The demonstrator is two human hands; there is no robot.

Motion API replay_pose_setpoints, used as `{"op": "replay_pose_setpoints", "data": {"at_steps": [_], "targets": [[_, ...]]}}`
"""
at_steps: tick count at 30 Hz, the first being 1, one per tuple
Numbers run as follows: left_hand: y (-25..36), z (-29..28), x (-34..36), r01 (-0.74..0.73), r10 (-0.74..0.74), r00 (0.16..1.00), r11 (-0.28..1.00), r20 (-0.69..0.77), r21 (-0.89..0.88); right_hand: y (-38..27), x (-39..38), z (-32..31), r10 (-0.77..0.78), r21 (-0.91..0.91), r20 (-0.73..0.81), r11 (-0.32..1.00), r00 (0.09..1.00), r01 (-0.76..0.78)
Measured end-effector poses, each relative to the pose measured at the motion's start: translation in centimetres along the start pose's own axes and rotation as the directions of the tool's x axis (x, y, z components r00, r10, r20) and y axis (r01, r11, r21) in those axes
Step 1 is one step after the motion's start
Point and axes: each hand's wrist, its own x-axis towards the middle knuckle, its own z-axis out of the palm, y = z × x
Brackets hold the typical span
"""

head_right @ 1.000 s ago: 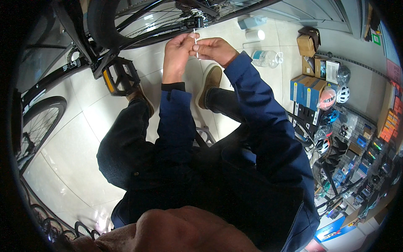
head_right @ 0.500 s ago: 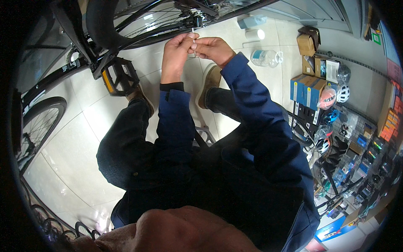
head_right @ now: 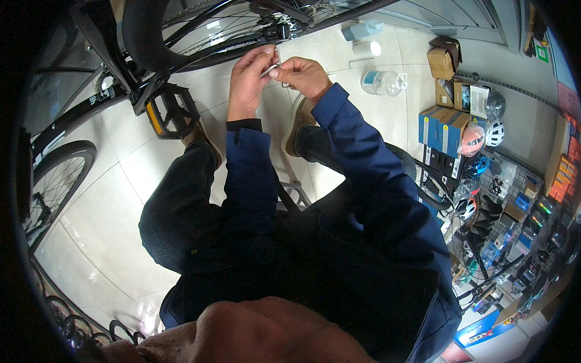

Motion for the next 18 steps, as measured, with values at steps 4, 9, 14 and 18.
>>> {"op": "replay_pose_setpoints", "data": {"at_steps": [4, 9, 14, 18], "targets": [[-0.6, 1.3, 0.2, -0.064, 0.056, 0.996, 0.991, -0.074, -0.116, 0.7, -0.4, -0.3, 0.059, 0.009, -0.019, 0.998, 0.998, -0.059], [-1.0, 3.5, -0.3, -0.082, 0.041, 0.986, 0.965, -0.164, -0.248, 1.8, -1.1, -0.6, 0.093, 0.137, -0.056, 0.987, 0.994, -0.085], [-1.0, 4.7, -0.5, -0.092, 0.03, 0.979, 0.949, -0.204, -0.302, 2.1, -1.6, -1.0, 0.087, 0.145, -0.08, 0.987, 0.993, -0.075], [-0.9, 4.8, -0.5, -0.087, 0.016, 0.977, 0.939, -0.211, -0.332, 2.4, -1.8, -1.3, 0.105, 0.167, -0.081, 0.982, 0.991, -0.091]]}}
